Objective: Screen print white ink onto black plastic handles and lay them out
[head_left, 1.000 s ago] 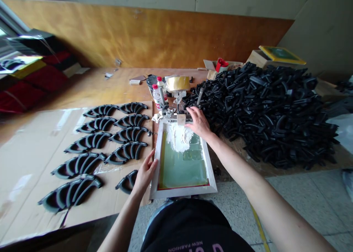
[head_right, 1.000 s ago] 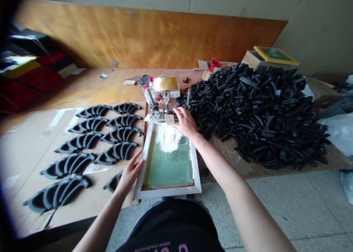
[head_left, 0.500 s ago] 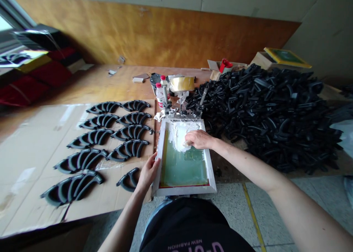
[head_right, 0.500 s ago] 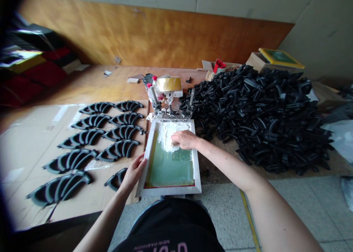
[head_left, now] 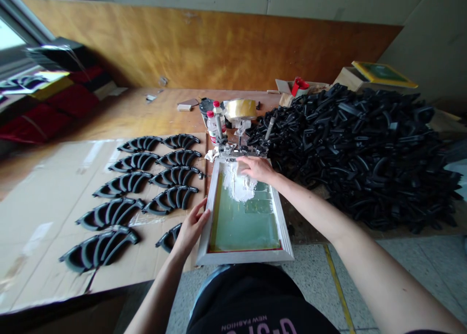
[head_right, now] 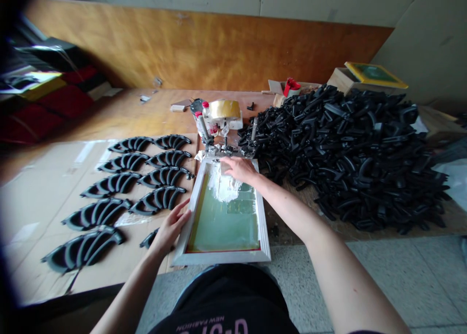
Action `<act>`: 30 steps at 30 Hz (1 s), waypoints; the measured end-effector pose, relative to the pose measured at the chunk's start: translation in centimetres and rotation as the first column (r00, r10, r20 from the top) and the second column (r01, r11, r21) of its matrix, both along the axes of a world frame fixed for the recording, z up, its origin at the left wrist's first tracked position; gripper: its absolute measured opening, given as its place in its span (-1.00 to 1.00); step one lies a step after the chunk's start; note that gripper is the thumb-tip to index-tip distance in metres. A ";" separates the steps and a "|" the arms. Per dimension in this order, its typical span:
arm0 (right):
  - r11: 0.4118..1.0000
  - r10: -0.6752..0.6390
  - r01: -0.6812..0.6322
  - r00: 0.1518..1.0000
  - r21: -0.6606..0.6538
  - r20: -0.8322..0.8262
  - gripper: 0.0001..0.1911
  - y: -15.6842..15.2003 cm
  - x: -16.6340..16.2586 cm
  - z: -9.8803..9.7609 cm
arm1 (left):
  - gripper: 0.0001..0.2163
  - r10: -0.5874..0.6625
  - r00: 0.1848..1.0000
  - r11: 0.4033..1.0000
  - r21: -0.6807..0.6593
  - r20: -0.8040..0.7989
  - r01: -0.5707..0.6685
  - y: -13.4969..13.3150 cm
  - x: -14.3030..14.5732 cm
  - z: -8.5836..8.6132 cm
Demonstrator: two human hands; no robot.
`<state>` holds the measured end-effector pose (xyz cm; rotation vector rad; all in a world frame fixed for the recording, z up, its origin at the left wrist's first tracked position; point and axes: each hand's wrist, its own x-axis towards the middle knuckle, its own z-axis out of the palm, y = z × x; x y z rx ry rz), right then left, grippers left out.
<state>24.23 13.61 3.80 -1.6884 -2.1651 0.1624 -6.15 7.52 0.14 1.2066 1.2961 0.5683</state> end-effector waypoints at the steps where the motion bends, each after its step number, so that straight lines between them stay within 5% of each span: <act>1: 0.997 -0.071 0.071 0.998 0.020 -0.001 -0.43 1.0 0.5 0.6 | -0.27 0.001 1.000 1.000 0.009 0.031 -0.001 0.1 -0.1 1.0; 5: 0.935 -0.334 0.345 0.935 0.086 -0.118 -0.49 2.3 4.8 1.7 | -0.43 0.062 0.994 0.992 0.109 0.085 -0.071 1.2 0.2 5.1; 9: 0.814 -0.573 0.578 0.787 -0.052 -0.227 -0.75 -1.0 8.8 -1.0 | -0.48 0.117 0.927 0.964 0.184 0.356 -0.192 3.5 2.4 8.3; 14: 0.941 -0.327 0.294 0.917 -0.168 -0.228 -0.70 -5.6 5.2 -6.5 | -0.60 0.117 0.817 0.932 0.222 0.565 -0.286 6.4 5.5 10.3; 17: 0.988 -0.127 0.110 0.979 -0.109 -0.159 -0.75 -6.8 1.8 -7.4 | -0.64 0.245 0.760 0.933 0.068 0.601 -0.355 5.4 6.5 8.9; 20: 0.995 -0.099 0.097 0.989 -0.021 -0.114 -0.91 -8.1 -1.6 -6.4 | -0.64 0.207 0.867 0.971 -0.205 0.453 -0.125 1.6 7.3 5.5; 22: 0.998 -0.004 0.010 0.995 0.056 -0.104 -0.87 -9.5 -4.1 -5.8 | -0.63 0.164 0.914 0.919 -0.394 0.372 -0.005 -1.4 7.5 3.1; 26: 0.938 0.340 -0.332 0.937 0.099 -0.079 -0.83 -10.7 -4.7 -6.3 | -0.66 0.267 0.927 0.872 -0.477 0.264 -0.116 -5.0 4.7 -0.6; 28: 0.978 0.208 -0.203 0.975 0.054 -0.084 -0.74 -9.8 -0.8 -7.1 | -0.65 0.306 0.938 0.882 -0.419 0.160 -0.216 -5.3 0.9 -2.2; 30: 0.991 -0.132 0.131 0.991 -0.040 -0.022 -0.65 -8.5 5.1 -8.1 | -0.64 0.371 0.929 0.872 -0.347 0.005 -0.346 -5.4 -4.0 -3.9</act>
